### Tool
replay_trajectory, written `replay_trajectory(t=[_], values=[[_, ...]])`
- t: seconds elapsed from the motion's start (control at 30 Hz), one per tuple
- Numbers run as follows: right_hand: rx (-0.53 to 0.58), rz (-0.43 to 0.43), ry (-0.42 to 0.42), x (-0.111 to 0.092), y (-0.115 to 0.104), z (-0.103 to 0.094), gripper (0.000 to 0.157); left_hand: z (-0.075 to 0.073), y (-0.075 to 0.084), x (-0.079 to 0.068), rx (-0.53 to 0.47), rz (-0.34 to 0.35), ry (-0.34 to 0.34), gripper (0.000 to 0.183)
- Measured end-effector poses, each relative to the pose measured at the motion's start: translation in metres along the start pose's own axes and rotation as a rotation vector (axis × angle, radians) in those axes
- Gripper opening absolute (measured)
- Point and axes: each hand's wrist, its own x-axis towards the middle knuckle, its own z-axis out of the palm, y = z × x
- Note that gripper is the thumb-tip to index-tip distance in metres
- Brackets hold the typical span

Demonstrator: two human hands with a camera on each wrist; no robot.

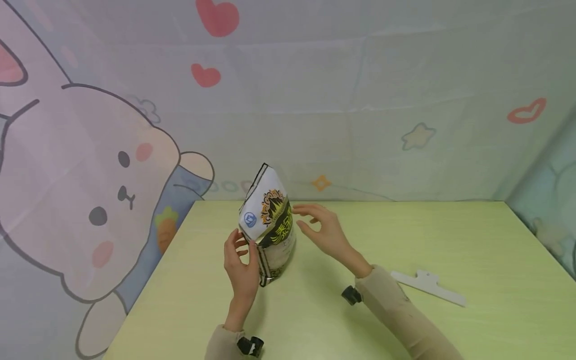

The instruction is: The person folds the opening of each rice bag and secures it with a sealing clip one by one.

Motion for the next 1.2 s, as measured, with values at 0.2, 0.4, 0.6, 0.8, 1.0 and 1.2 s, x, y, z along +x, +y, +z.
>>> replay_trajectory(t=[0.2, 0.4, 0.6, 0.8, 1.0, 1.2], values=[[-0.005, -0.009, -0.006, 0.008, 0.001, 0.009, 0.026, -0.003, 0.011, 0.003, 0.004, -0.01, -0.015, 0.033], [-0.025, -0.07, -0.001, 0.021, 0.001, 0.016, 0.028, -0.002, -0.005, 0.001, 0.04, 0.019, -0.017, 0.029], [-0.05, -0.12, -0.021, 0.032, 0.0, 0.022, 0.029, -0.003, -0.015, 0.0, 0.024, 0.002, -0.024, 0.027], [-0.049, -0.145, -0.042, 0.041, -0.005, 0.024, 0.03, -0.006, 0.003, 0.004, 0.02, -0.005, -0.017, 0.021], [-0.088, -0.196, -0.086, 0.05, -0.01, 0.029, 0.032, -0.008, 0.018, 0.007, 0.017, 0.025, 0.0, 0.017], [-0.115, -0.247, -0.118, 0.058, -0.016, 0.036, 0.034, -0.007, 0.017, 0.008, 0.023, 0.035, 0.006, 0.015]])
